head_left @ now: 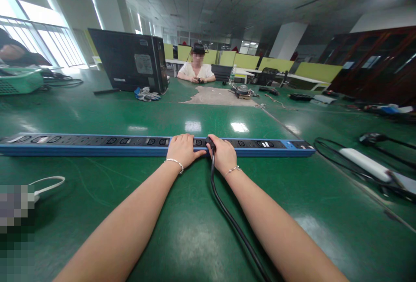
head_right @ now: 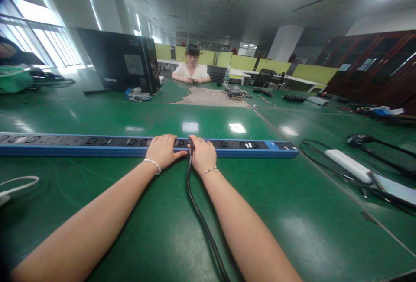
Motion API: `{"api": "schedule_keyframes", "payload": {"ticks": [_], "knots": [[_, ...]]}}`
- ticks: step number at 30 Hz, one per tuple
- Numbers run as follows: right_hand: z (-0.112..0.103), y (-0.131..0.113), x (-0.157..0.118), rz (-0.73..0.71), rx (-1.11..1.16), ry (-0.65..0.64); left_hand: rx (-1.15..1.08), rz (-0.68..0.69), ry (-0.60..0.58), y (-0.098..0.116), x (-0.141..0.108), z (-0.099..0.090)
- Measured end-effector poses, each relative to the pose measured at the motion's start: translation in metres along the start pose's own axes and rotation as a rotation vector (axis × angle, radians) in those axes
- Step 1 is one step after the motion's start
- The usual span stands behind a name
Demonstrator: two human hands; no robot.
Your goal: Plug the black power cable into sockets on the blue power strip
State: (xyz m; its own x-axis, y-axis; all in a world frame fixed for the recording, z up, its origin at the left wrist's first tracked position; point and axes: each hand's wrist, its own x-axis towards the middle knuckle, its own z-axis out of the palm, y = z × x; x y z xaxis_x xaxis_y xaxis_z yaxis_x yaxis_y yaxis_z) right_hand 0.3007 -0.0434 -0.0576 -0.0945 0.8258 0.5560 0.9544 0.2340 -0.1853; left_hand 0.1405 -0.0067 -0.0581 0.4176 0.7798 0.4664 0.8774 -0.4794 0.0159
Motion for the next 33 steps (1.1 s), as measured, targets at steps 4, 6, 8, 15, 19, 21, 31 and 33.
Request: {"api": "schedule_keyframes", "payload": {"ticks": [4, 6, 8, 15, 19, 21, 31, 33], "knots": [[0.001, 0.004, -0.002, 0.004, 0.017, 0.001, -0.003, -0.004, 0.000, 0.000, 0.000, 0.001], [0.002, 0.005, -0.002, 0.011, 0.028, 0.004, 0.000, -0.006, -0.001, 0.000, -0.001, 0.001], [0.002, 0.005, -0.003, 0.016, 0.045, 0.005, 0.005, -0.007, 0.005, 0.000, -0.001, 0.002], [0.000, 0.005, -0.005, 0.020, 0.093, -0.022, -0.005, -0.001, -0.006, -0.002, 0.000, 0.003], [0.001, 0.006, -0.005, 0.010, 0.102, -0.005, -0.085, -0.021, 0.021, 0.001, 0.003, -0.004], [0.003, 0.006, -0.006, 0.009, 0.102, 0.009, -0.140, -0.069, 0.055, 0.008, 0.006, -0.013], [0.001, 0.007, -0.005, 0.013, 0.088, -0.048, -0.157, -0.231, -0.249, 0.074, 0.032, -0.043], [-0.001, 0.011, -0.003, -0.010, 0.107, -0.049, -0.123, -0.252, -0.250, 0.077, 0.039, -0.042]]}}
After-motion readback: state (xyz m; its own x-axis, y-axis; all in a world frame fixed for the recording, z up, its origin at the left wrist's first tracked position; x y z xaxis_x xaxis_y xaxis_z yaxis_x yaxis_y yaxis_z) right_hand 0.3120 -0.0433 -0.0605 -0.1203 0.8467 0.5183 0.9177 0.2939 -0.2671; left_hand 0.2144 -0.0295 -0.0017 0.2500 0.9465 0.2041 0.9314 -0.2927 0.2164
